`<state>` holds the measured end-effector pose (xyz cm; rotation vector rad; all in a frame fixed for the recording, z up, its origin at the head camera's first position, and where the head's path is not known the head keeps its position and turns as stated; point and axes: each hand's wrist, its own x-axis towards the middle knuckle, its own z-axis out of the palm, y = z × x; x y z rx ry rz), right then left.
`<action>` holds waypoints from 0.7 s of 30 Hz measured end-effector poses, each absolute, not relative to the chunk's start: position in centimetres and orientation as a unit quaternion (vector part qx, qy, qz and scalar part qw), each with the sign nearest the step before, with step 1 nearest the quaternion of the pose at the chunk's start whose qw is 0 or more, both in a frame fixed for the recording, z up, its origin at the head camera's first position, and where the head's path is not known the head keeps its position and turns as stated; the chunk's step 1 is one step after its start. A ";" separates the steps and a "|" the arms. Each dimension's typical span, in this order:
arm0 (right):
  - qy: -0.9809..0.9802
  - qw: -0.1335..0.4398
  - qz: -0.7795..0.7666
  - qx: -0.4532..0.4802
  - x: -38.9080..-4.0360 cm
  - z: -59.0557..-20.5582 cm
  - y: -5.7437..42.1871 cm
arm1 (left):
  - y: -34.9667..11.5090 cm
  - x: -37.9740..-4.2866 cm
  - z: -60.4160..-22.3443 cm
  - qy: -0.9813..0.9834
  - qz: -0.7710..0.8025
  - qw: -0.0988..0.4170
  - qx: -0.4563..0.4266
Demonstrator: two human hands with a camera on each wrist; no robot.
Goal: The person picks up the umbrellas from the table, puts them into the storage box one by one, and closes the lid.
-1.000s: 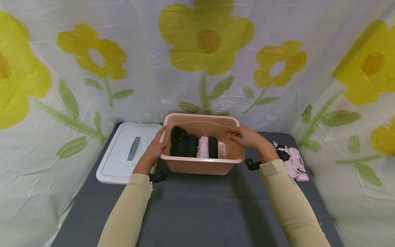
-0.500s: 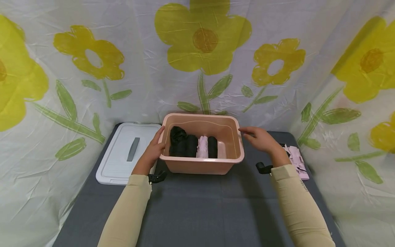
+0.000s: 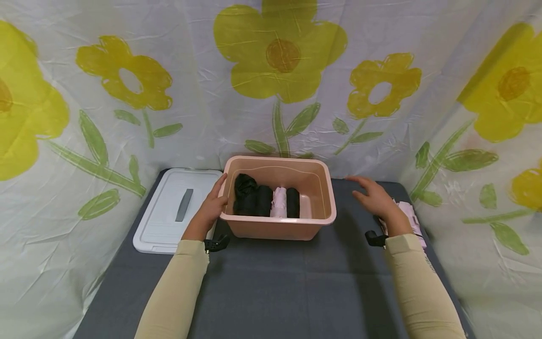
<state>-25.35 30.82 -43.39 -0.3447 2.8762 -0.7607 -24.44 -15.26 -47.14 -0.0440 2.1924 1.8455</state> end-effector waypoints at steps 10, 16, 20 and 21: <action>0.965 0.077 -0.240 -0.080 -24.5 -44.6 32.8 | -15.1 -24.3 -46.9 0.763 0.631 0.139 -0.023; 0.965 0.079 -0.241 -0.072 -24.1 -45.6 33.8 | -15.2 -24.3 -46.9 0.762 0.632 0.138 -0.023; 0.964 0.087 -0.243 -0.057 -24.1 -46.6 34.6 | -15.2 -24.2 -46.8 0.762 0.632 0.138 -0.021; 0.965 0.088 -0.243 -0.053 -24.1 -46.9 34.9 | -15.2 -24.3 -46.8 0.762 0.632 0.137 -0.021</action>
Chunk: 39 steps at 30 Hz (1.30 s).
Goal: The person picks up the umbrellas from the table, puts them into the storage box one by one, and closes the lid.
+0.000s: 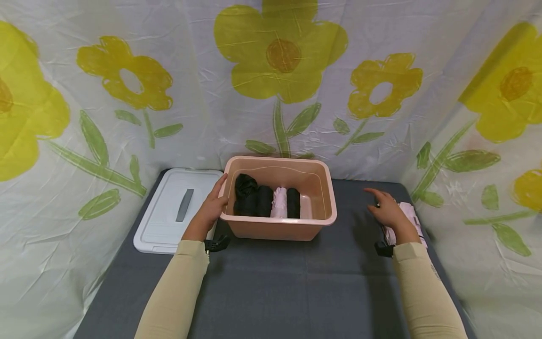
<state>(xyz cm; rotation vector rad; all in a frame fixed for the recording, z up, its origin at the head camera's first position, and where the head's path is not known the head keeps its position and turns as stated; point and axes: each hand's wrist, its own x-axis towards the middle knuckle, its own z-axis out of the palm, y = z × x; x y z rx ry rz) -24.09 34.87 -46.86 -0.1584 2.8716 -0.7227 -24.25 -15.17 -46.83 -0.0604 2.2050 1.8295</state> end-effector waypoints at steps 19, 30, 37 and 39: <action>0.975 0.071 -0.210 -0.018 -23.3 -50.1 37.6 | -15.9 -25.9 -50.1 0.762 0.636 0.120 -0.015; 0.977 0.077 -0.201 0.002 -22.7 -51.0 38.2 | -15.8 -25.9 -50.3 0.765 0.633 0.117 -0.013; 0.978 0.081 -0.193 0.015 -22.8 -51.4 38.7 | -15.7 -25.9 -50.1 0.766 0.632 0.118 -0.012; 0.977 0.093 -0.192 0.020 -22.8 -51.4 38.8 | -15.8 -25.8 -50.1 0.765 0.633 0.118 -0.012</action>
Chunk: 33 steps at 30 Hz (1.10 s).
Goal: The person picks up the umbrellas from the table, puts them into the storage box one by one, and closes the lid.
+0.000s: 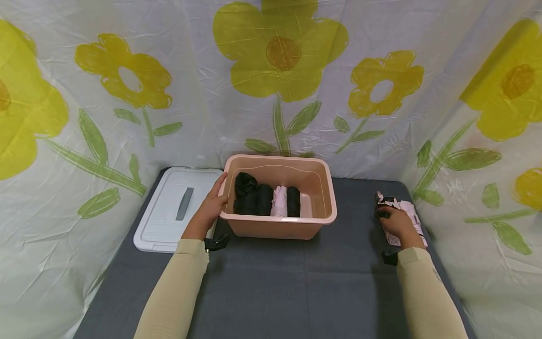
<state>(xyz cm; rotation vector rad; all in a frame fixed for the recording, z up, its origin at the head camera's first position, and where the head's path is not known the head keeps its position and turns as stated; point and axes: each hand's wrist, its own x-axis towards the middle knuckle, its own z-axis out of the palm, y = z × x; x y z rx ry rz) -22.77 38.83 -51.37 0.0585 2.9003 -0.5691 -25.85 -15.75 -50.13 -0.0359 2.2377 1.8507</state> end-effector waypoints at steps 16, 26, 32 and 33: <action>0.964 0.215 -0.150 0.047 -24.2 -50.8 39.4 | -15.9 -25.9 -50.2 0.764 0.636 0.111 -0.014; 0.969 0.207 -0.138 -0.012 -24.9 -51.7 40.4 | -15.6 -25.8 -50.2 0.765 0.633 0.114 -0.019; 0.966 0.195 -0.170 -0.017 -24.9 -52.9 40.4 | -15.6 -25.4 -49.3 0.763 0.635 0.121 -0.021; 0.966 0.188 -0.176 -0.011 -24.8 -53.2 40.4 | -15.6 -25.3 -48.9 0.760 0.638 0.123 -0.022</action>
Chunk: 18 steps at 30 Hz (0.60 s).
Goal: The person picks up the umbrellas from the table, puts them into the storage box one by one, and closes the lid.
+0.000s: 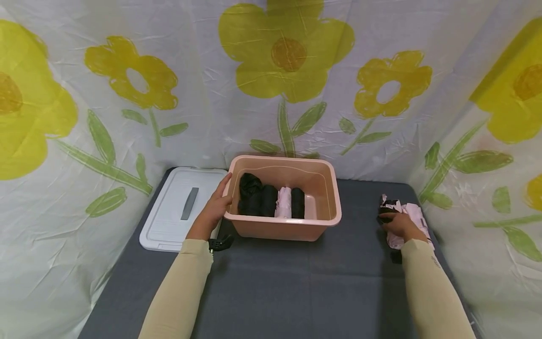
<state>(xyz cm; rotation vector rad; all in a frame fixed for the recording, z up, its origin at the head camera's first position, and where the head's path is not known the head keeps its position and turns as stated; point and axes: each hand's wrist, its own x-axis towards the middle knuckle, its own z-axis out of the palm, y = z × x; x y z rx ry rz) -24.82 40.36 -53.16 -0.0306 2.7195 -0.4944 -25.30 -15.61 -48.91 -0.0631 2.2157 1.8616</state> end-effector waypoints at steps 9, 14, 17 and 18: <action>0.979 0.097 -0.178 0.036 -23.6 -55.1 39.8 | -15.4 -24.8 -47.5 0.748 0.651 0.127 -0.015; 0.974 0.079 -0.213 0.026 -23.0 -55.1 39.7 | -15.6 -25.6 -49.4 0.763 0.635 0.120 -0.020; 0.960 0.085 -0.265 0.033 -22.7 -55.1 39.9 | -15.6 -25.8 -50.1 0.765 0.633 0.115 -0.017; 0.955 0.087 -0.282 0.038 -22.6 -55.1 40.0 | -15.6 -25.8 -50.1 0.765 0.634 0.115 -0.018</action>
